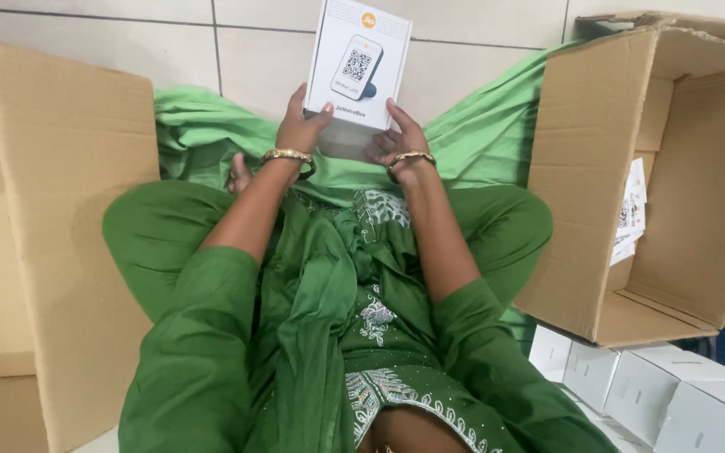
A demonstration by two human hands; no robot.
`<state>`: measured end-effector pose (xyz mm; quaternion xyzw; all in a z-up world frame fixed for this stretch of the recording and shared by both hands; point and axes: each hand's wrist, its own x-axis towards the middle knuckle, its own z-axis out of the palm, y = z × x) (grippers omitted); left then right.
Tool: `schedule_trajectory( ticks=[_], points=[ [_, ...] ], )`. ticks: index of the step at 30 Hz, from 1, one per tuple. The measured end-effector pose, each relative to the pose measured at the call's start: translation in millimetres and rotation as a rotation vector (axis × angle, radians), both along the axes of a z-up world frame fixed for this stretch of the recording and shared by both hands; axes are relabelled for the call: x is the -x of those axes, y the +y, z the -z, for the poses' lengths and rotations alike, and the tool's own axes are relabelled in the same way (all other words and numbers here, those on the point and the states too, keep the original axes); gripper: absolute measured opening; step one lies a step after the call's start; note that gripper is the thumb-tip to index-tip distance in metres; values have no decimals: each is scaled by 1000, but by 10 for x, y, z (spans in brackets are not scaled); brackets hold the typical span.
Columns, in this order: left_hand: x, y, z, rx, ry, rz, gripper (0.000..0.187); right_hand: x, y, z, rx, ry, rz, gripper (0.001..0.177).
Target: The person unboxes small electronic devices from a white box and organizes them.
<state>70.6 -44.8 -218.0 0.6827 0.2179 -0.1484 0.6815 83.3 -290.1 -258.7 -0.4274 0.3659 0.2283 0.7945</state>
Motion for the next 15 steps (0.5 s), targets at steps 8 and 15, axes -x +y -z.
schedule_trajectory(
  ticks=[8, 15],
  points=[
    [32, 11, -356, 254, 271, 1, 69, 116, 309, -716, 74, 58, 143, 94],
    [-55, 176, 746, -130, 184, 122, 54, 375, 225, -940, 156, 279, 126, 87]
  ],
)
